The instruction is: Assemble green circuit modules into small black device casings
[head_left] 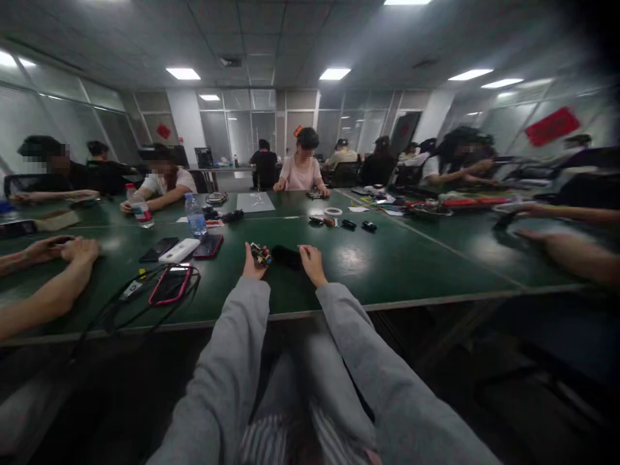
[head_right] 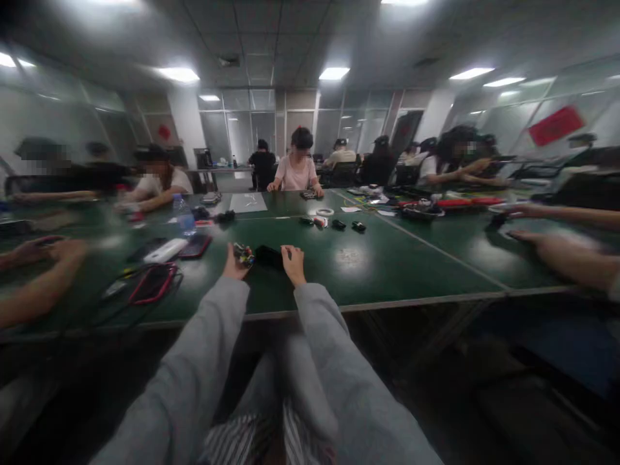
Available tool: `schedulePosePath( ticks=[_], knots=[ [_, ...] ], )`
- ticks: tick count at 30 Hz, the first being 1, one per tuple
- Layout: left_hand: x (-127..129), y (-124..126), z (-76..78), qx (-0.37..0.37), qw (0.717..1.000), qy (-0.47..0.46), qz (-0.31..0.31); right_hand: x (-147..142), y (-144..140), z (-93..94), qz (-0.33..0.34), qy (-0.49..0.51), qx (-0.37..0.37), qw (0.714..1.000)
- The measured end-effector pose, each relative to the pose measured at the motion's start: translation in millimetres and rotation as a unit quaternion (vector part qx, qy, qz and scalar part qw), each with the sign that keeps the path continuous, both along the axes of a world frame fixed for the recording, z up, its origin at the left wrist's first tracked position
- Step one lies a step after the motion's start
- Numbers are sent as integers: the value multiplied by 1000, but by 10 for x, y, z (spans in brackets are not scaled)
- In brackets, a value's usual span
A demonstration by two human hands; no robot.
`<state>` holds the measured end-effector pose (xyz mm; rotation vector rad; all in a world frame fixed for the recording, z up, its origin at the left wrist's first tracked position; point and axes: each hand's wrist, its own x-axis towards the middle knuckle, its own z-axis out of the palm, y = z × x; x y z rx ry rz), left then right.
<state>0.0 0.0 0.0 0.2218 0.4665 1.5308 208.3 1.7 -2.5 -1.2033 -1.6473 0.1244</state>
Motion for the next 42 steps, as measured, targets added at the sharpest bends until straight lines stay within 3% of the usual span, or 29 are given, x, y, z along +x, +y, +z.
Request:
schedulePosePath(
  ticks=[4, 7, 11, 15, 18, 22, 33, 42],
  knots=[
    [10, -60, 55, 1, 999, -23, -32, -97, -243, 79, -46, -48, 81, 995],
    [5, -122, 91, 12, 999, -38, -29, -363, -457, 142, -10, -134, 108, 985],
    [-20, -264, 178, 85, 993, -70, -38, -784, -654, 188, 73, -259, 131, 954],
    [-13, -383, 298, 119, 988, -76, -55, -927, -655, 195, 85, -298, 146, 939],
    [36, -410, 361, 135, 986, -87, -43, -862, -584, 186, 54, -273, 133, 951],
    [96, -427, 398, 160, 980, -63, -104, -776, -498, 172, 27, -217, 112, 969],
    [121, -508, 449, 220, 967, 13, -128, -668, -376, 121, 84, -68, 98, 989],
    [130, -560, 478, 231, 960, 7, -160, -572, -329, 142, 92, 102, 95, 986]
  ],
)
